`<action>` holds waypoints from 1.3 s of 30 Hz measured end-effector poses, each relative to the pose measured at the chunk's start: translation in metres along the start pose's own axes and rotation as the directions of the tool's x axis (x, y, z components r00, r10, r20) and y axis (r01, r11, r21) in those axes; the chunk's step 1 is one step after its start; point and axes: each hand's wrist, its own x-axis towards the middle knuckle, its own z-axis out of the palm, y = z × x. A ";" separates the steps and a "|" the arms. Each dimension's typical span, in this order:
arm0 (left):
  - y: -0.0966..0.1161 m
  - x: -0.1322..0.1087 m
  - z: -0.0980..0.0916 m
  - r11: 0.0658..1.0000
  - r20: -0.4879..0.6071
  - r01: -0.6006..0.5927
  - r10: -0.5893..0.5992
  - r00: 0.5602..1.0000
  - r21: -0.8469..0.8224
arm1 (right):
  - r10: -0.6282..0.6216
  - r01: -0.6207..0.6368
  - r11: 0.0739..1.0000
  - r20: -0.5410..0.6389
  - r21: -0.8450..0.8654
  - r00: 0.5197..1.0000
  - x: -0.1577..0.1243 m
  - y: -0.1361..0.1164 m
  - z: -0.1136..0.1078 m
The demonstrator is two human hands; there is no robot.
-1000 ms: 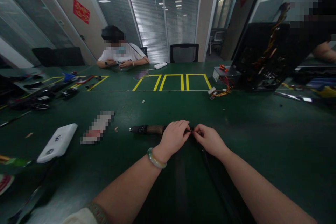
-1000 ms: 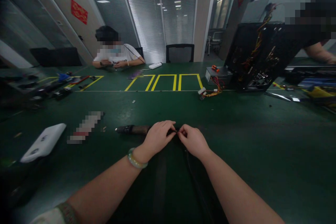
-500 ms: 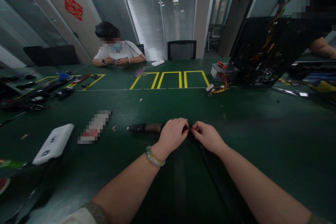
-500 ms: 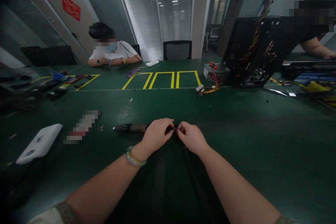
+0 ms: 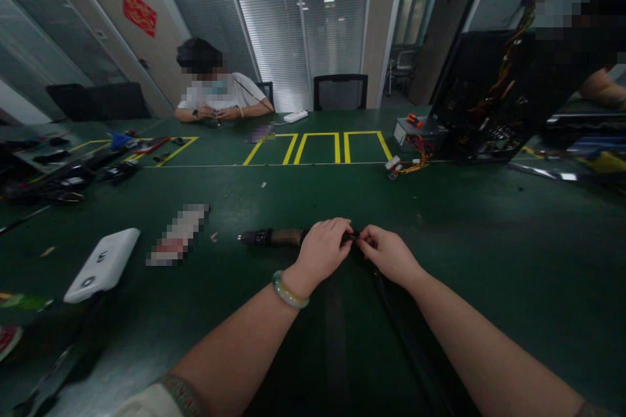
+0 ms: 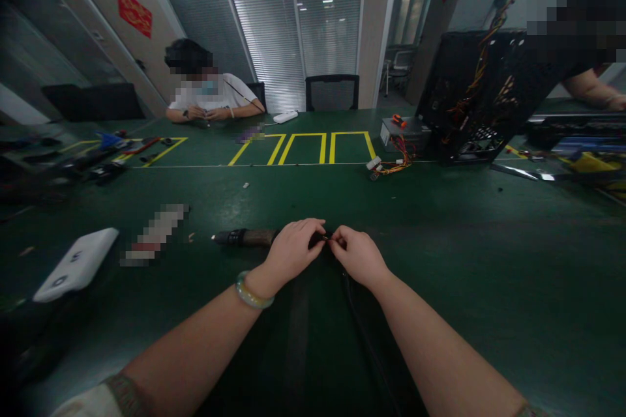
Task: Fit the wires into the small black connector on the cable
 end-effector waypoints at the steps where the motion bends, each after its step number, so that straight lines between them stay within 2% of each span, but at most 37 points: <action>1: 0.000 0.000 0.000 1.000 -0.004 0.004 -0.004 1.000 -0.001 | -0.001 0.001 1.000 -0.001 0.001 1.000 0.000 0.000 0.000; 39: 0.003 0.000 -0.002 1.000 0.010 0.000 0.000 1.000 0.008 | -0.006 0.006 1.000 -0.019 0.009 1.000 0.000 0.001 0.002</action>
